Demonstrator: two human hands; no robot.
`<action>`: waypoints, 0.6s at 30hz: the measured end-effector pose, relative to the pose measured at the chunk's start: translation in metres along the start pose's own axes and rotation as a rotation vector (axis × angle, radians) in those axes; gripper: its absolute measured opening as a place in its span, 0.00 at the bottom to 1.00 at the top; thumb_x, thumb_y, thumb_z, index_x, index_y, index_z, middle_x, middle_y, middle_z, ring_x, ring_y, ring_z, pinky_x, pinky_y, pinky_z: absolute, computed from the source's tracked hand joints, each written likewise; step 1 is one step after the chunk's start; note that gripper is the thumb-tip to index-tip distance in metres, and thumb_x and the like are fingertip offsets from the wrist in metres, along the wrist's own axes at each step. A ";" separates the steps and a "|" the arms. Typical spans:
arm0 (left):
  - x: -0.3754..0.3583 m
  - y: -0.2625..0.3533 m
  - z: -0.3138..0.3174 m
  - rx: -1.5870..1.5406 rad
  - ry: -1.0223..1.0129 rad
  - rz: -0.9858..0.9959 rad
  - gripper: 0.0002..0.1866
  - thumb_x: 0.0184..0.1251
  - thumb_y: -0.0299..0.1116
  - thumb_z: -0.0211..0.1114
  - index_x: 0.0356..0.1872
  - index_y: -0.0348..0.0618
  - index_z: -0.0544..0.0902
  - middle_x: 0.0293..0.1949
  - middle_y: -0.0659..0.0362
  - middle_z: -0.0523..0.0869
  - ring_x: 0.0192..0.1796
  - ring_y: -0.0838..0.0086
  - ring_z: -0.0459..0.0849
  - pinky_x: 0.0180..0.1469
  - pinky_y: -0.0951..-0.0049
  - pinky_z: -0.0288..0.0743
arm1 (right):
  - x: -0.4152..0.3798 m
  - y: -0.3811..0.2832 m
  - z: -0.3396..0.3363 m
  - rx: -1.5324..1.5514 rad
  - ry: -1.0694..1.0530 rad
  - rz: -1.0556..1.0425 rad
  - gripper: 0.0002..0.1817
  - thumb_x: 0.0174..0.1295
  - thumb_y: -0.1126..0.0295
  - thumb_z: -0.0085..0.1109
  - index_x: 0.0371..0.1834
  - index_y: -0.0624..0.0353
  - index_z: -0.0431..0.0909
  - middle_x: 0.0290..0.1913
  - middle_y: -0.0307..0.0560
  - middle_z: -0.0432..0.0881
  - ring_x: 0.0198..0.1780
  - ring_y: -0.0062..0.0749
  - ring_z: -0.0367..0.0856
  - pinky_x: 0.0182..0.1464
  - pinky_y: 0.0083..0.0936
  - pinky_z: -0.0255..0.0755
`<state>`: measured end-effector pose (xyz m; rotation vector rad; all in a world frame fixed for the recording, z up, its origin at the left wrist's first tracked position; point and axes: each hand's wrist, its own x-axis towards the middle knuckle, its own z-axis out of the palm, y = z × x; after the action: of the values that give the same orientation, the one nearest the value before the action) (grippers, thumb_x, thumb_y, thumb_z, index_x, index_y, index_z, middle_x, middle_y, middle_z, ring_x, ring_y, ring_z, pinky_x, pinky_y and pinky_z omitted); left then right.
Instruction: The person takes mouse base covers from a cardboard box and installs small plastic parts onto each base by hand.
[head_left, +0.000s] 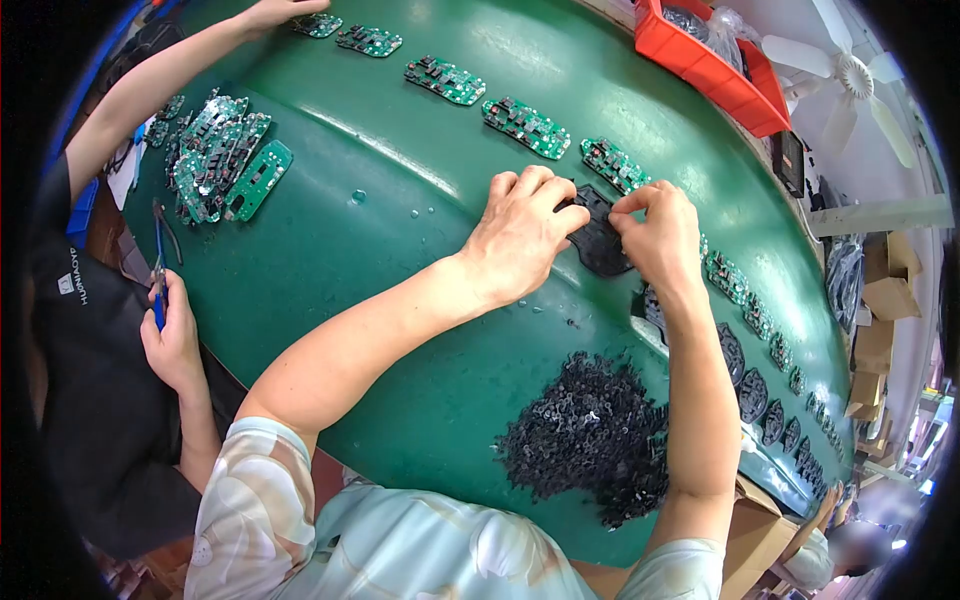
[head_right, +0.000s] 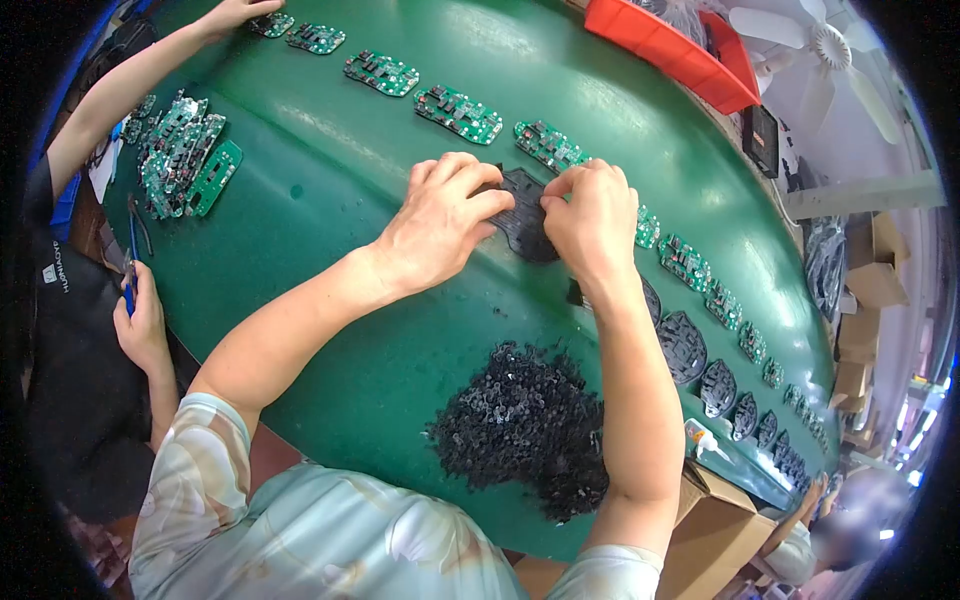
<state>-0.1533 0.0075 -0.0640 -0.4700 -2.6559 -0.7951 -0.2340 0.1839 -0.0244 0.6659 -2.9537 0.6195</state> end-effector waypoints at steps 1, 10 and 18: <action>0.000 0.000 0.000 0.000 -0.003 -0.001 0.21 0.51 0.23 0.73 0.49 0.47 0.82 0.56 0.57 0.79 0.64 0.60 0.72 0.63 0.54 0.63 | 0.002 0.001 0.000 0.014 -0.020 0.040 0.05 0.48 0.73 0.68 0.28 0.58 0.89 0.40 0.57 0.85 0.49 0.52 0.81 0.53 0.43 0.73; 0.001 0.003 0.001 0.017 -0.033 -0.009 0.21 0.52 0.24 0.73 0.50 0.47 0.83 0.57 0.57 0.79 0.64 0.60 0.73 0.64 0.54 0.63 | 0.005 0.002 -0.001 0.048 -0.086 0.180 0.04 0.46 0.73 0.66 0.25 0.59 0.88 0.37 0.59 0.86 0.47 0.53 0.82 0.53 0.45 0.75; 0.007 0.004 -0.004 0.039 -0.056 0.024 0.21 0.54 0.27 0.74 0.51 0.49 0.85 0.54 0.58 0.81 0.61 0.61 0.75 0.64 0.54 0.64 | -0.007 -0.003 -0.030 0.043 0.071 0.021 0.06 0.44 0.76 0.60 0.24 0.61 0.87 0.33 0.61 0.85 0.43 0.56 0.83 0.50 0.46 0.76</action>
<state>-0.1565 0.0098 -0.0559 -0.5198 -2.7063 -0.7322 -0.2274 0.1960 0.0029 0.6032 -2.8934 0.6948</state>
